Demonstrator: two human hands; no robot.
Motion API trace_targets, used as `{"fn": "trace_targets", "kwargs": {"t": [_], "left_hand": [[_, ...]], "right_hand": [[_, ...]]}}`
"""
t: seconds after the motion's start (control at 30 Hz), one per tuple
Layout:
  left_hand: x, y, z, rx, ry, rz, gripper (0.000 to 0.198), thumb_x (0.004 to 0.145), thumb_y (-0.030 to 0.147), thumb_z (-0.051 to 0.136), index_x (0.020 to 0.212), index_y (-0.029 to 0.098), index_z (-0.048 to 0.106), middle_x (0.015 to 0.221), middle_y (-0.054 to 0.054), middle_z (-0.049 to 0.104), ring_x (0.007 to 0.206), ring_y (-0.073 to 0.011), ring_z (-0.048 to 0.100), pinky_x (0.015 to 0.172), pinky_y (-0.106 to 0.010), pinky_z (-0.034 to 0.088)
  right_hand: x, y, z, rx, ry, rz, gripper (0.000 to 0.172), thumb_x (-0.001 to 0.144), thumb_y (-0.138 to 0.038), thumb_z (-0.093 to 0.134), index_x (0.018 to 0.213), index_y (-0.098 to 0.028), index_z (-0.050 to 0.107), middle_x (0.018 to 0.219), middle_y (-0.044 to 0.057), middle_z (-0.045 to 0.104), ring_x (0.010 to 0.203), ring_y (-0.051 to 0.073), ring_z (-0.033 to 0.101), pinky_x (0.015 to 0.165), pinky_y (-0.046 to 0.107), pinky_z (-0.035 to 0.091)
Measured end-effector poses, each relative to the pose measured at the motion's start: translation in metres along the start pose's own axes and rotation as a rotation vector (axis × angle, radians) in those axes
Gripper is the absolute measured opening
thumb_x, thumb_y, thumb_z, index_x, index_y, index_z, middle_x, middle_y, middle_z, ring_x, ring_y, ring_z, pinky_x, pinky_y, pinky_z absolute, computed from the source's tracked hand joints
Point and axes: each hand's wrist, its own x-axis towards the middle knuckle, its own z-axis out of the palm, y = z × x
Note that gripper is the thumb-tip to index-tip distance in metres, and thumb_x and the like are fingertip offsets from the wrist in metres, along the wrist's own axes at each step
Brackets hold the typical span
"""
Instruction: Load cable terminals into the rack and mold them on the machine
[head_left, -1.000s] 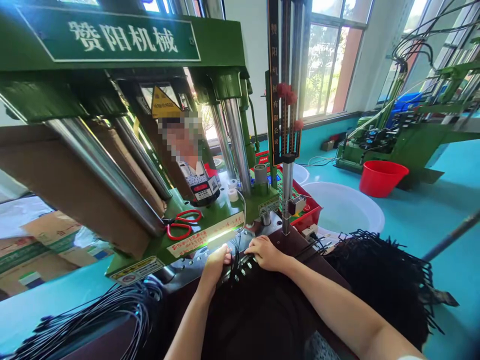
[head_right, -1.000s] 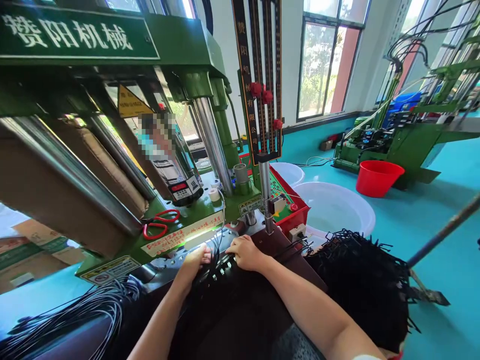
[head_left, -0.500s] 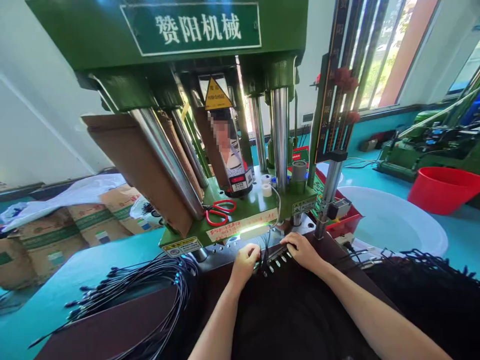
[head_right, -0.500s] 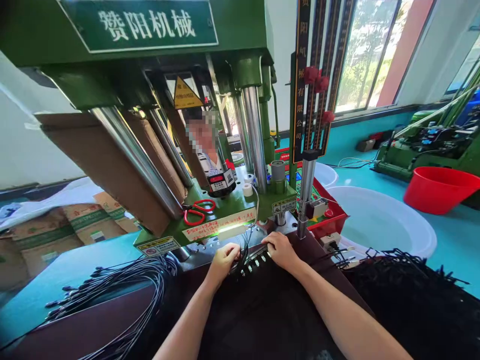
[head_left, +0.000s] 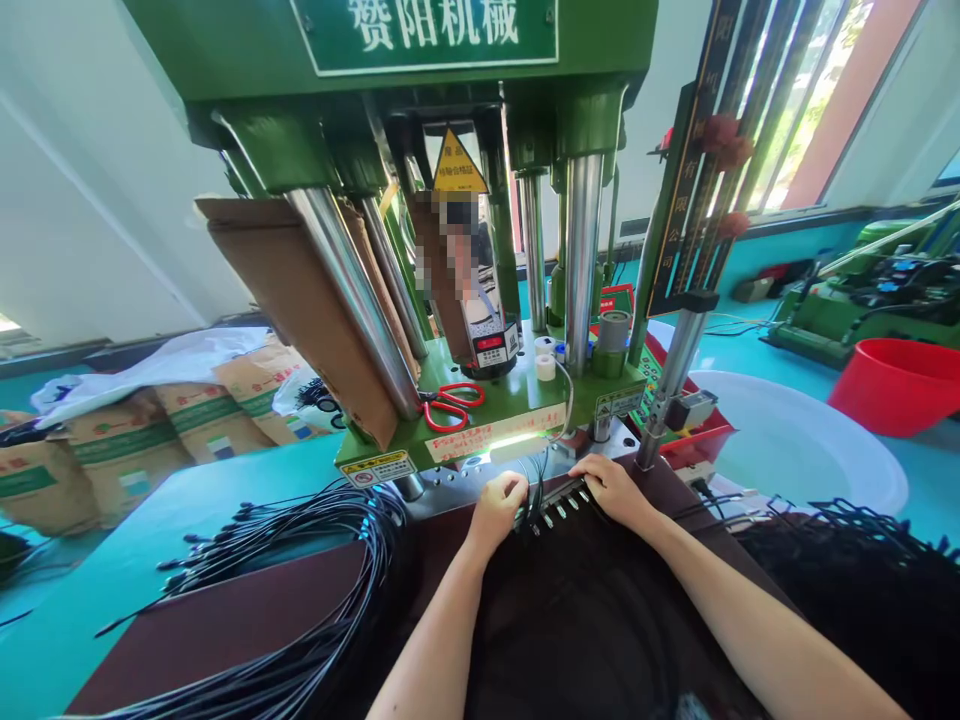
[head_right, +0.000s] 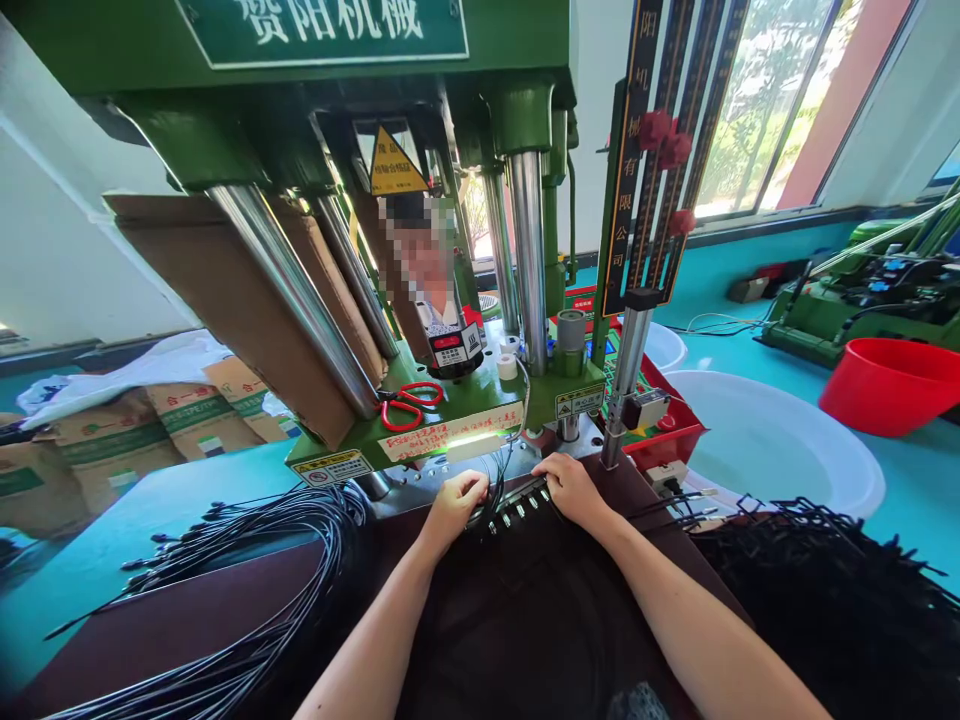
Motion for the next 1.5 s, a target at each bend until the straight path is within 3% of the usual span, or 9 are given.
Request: {"fn": "trace_targets", "kwargs": {"t": [1.5], "left_hand": [[0.0023, -0.0064, 0.0015, -0.010, 0.006, 0.006, 0.022, 0.075, 0.030, 0.043, 0.063, 0.017, 0.057, 0.061, 0.001, 0.056, 0.062, -0.0136, 0.051, 0.061, -0.025, 0.039]], "right_hand": [[-0.0024, -0.0007, -0.0027, 0.012, -0.034, -0.027, 0.031, 0.072, -0.006, 0.039, 0.080, -0.019, 0.065, 0.082, 0.006, 0.063, 0.083, 0.020, 0.056, 0.080, 0.036, 0.044]]}}
